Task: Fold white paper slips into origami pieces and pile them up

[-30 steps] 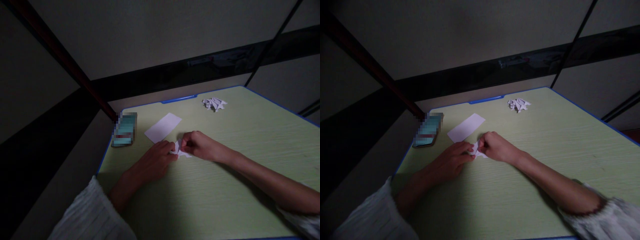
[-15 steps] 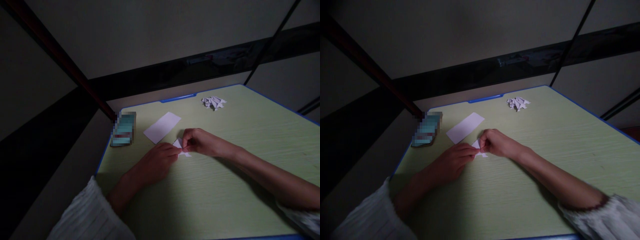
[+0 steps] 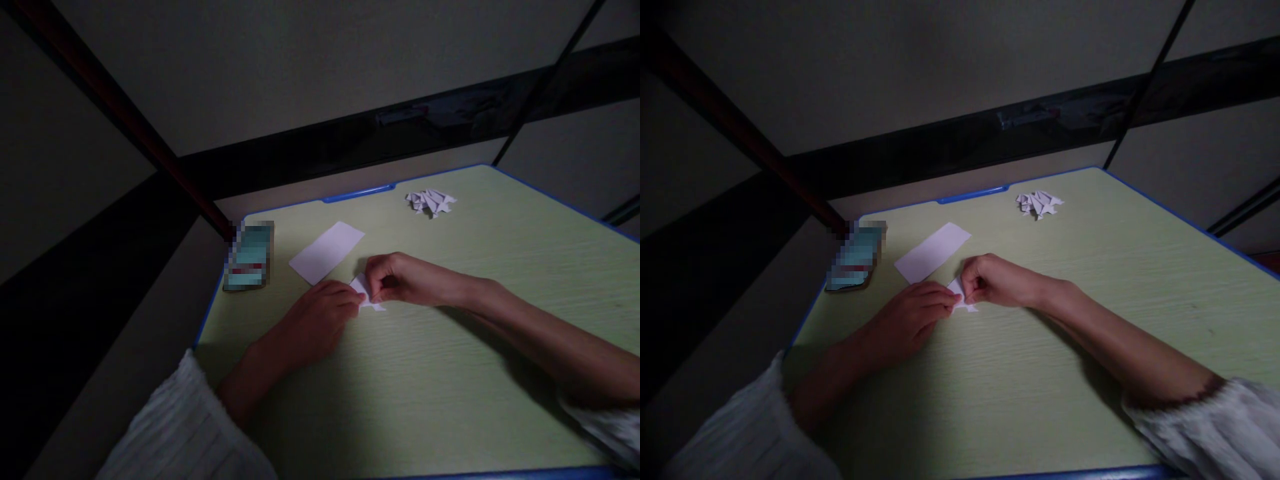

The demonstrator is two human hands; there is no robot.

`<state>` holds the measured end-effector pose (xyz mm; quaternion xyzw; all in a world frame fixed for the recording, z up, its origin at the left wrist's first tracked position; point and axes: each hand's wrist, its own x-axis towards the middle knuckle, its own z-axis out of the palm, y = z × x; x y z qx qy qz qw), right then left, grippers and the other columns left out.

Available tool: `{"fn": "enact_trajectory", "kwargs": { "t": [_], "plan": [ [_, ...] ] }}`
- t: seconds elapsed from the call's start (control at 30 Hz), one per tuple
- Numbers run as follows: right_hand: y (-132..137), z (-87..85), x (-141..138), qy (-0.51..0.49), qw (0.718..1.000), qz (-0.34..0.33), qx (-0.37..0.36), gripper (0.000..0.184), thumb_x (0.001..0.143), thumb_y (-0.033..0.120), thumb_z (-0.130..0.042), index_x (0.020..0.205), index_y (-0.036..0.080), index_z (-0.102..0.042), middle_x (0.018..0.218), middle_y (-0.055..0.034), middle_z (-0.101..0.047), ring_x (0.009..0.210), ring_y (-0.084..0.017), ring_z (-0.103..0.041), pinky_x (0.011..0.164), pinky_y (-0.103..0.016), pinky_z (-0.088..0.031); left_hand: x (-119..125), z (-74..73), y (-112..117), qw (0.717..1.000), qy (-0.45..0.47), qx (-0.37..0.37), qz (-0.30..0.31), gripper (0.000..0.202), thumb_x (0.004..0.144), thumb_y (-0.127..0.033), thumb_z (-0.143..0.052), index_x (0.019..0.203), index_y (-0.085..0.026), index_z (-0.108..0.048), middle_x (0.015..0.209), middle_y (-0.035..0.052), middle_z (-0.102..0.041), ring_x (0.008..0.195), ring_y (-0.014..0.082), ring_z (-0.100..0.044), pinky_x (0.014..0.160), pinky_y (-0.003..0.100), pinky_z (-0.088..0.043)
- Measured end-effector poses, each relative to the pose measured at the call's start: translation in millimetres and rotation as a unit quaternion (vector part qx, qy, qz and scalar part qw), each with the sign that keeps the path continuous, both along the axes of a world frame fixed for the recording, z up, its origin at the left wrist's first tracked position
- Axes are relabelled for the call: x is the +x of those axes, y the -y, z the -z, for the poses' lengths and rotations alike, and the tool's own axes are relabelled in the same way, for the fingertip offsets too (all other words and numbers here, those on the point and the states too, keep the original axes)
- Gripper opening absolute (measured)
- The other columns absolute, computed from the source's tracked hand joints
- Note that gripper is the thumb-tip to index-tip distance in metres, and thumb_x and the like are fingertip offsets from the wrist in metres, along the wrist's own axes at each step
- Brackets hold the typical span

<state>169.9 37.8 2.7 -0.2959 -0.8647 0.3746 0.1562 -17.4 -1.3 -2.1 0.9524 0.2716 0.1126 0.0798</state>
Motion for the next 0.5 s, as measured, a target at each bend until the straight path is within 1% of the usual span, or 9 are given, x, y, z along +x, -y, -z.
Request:
{"fn": "enact_trajectory", "kwargs": {
  "t": [0.17, 0.27, 0.37, 0.43, 0.5],
  "plan": [
    [3.2, -4.8, 2.9, 0.005, 0.995, -0.073, 0.069, 0.018, 0.073, 0.002, -0.047, 0.059, 0.011, -0.054, 0.068, -0.0021, -0.050, 0.063, -0.009, -0.047, 0.058, -0.021, -0.038, 0.6, -0.8, -0.2, 1.000, 0.000, -0.005, 0.001, 0.023, 0.072, -0.003, -0.039, 0.084, -0.014, -0.055, 0.101, 0.0045, -0.059, 0.097, 0.0151, -0.047, 0.089, 0.032, -0.035],
    [6.7, -6.6, 4.7, 0.012, 0.989, -0.103, 0.107, 0.020, 0.076, 0.003, -0.042, 0.063, 0.013, -0.053, 0.072, -0.0029, -0.050, 0.067, -0.010, -0.047, 0.061, -0.022, -0.037, 0.5, -0.5, -0.8, 1.000, 0.005, -0.012, 0.000, 0.025, 0.073, -0.003, -0.038, 0.089, -0.013, -0.053, 0.098, 0.0059, -0.059, 0.097, 0.0151, -0.046, 0.088, 0.032, -0.036],
    [7.7, -5.7, 6.6, 0.007, 0.989, -0.096, 0.109, 0.019, 0.078, 0.006, -0.042, 0.065, 0.013, -0.053, 0.073, -0.0036, -0.051, 0.068, -0.010, -0.048, 0.062, -0.023, -0.038, 0.1, 1.5, -0.8, 1.000, 0.012, -0.016, -0.001, 0.031, 0.074, -0.002, -0.035, 0.099, -0.013, -0.049, 0.100, 0.0067, -0.056, 0.099, 0.0151, -0.045, 0.089, 0.032, -0.035],
    [7.1, -4.7, 7.9, -0.002, 0.992, -0.082, 0.097, 0.017, 0.078, 0.008, -0.043, 0.066, 0.013, -0.053, 0.072, -0.0036, -0.051, 0.068, -0.010, -0.048, 0.062, -0.022, -0.038, 0.6, 3.0, 0.2, 1.000, 0.007, -0.016, 0.004, 0.035, 0.074, -0.002, -0.035, 0.104, -0.014, -0.046, 0.104, 0.0062, -0.055, 0.099, 0.0155, -0.043, 0.089, 0.033, -0.035],
    [6.6, -4.5, 9.0, -0.004, 0.994, -0.072, 0.080, 0.015, 0.077, 0.007, -0.044, 0.065, 0.012, -0.053, 0.071, -0.0034, -0.051, 0.067, -0.010, -0.049, 0.061, -0.022, -0.039, 2.7, 3.6, 2.3, 1.000, -0.004, -0.012, 0.007, 0.036, 0.074, -0.003, -0.035, 0.106, -0.015, -0.046, 0.103, 0.0056, -0.054, 0.099, 0.0163, -0.042, 0.089, 0.033, -0.035]
  ]
}}
